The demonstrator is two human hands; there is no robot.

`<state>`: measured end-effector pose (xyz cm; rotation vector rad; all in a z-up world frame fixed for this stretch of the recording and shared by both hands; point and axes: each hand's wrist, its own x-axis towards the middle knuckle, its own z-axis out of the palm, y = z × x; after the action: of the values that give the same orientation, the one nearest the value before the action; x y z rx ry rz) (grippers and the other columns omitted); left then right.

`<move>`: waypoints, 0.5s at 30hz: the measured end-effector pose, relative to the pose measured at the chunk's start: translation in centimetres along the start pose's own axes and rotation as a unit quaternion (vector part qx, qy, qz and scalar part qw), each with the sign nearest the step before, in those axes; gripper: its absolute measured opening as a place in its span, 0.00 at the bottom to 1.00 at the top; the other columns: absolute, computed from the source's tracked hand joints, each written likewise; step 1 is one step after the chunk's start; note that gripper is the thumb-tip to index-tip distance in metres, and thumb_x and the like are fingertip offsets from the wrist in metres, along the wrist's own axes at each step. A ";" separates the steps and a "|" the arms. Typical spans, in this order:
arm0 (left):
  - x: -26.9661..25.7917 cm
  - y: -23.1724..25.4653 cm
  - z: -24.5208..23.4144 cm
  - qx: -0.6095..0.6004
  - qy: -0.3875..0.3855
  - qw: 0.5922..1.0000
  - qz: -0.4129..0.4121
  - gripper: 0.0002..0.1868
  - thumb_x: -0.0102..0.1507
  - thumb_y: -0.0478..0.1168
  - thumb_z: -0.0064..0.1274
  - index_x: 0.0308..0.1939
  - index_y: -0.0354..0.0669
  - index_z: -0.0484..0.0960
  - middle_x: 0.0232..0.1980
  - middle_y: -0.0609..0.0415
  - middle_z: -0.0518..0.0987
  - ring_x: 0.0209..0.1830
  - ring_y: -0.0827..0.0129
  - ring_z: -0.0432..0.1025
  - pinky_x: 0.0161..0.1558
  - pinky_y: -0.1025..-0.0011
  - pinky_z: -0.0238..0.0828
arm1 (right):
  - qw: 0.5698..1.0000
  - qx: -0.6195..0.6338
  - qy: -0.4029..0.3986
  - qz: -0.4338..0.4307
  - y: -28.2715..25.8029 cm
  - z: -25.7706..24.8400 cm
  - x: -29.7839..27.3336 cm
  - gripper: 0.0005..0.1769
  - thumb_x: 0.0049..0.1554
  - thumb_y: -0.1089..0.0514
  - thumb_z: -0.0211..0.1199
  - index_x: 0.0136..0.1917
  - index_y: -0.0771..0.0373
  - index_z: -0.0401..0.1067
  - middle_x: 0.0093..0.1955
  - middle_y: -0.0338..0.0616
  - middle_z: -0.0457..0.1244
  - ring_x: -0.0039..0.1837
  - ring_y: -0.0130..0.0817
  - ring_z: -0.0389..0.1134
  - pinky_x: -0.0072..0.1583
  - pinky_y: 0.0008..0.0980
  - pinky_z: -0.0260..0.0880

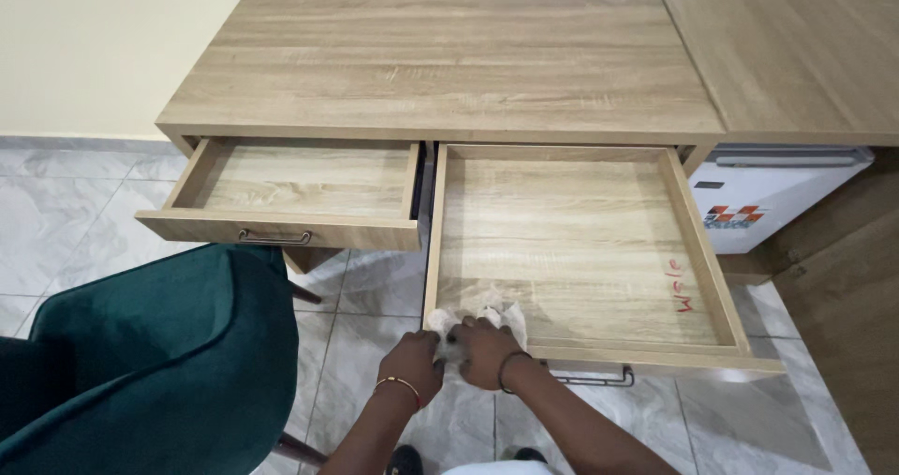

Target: The person wipes the interior surfaces of two open wooden drawers using a white cloth. They systematically clean the bottom and side panels of the drawers, moving the cloth back and forth to remove dust or debris.

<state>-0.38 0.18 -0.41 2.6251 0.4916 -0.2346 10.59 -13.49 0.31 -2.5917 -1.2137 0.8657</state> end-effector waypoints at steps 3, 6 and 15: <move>0.3 -0.4 0.3 -0.026 0.022 0.999 0.011 0.18 0.60 0.42 0.57 0.55 0.46 0.78 0.59 0.53 0.77 0.63 0.56 0.69 0.60 0.59 0.71 | 0.999 0.000 0.042 0.011 4.3 1.8 -0.3 0.31 0.50 0.58 0.63 0.67 0.45 0.67 0.79 0.34 0.52 0.81 0.38 0.48 0.73 0.57 0.52; 0.2 -0.8 1.1 -0.041 0.039 0.998 0.005 0.20 0.60 0.41 0.57 0.56 0.46 0.78 0.60 0.51 0.76 0.63 0.56 0.69 0.59 0.59 0.71 | 0.985 0.014 0.168 0.036 15.3 6.0 -0.6 0.31 0.47 0.60 0.66 0.64 0.43 0.73 0.71 0.37 0.59 0.75 0.40 0.56 0.70 0.51 0.58; 0.2 -0.4 0.2 -0.033 0.014 0.999 -0.001 0.18 0.61 0.41 0.55 0.55 0.45 0.77 0.57 0.50 0.77 0.61 0.56 0.70 0.58 0.58 0.73 | 0.917 -0.012 0.144 0.371 40.4 0.7 -12.5 0.29 0.48 0.49 0.67 0.65 0.44 0.79 0.72 0.39 0.67 0.74 0.42 0.67 0.75 0.43 0.67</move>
<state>-0.33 0.50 -0.79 2.5664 0.5019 -0.1786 30.39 -49.51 -9.51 -3.0755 -0.1343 0.5104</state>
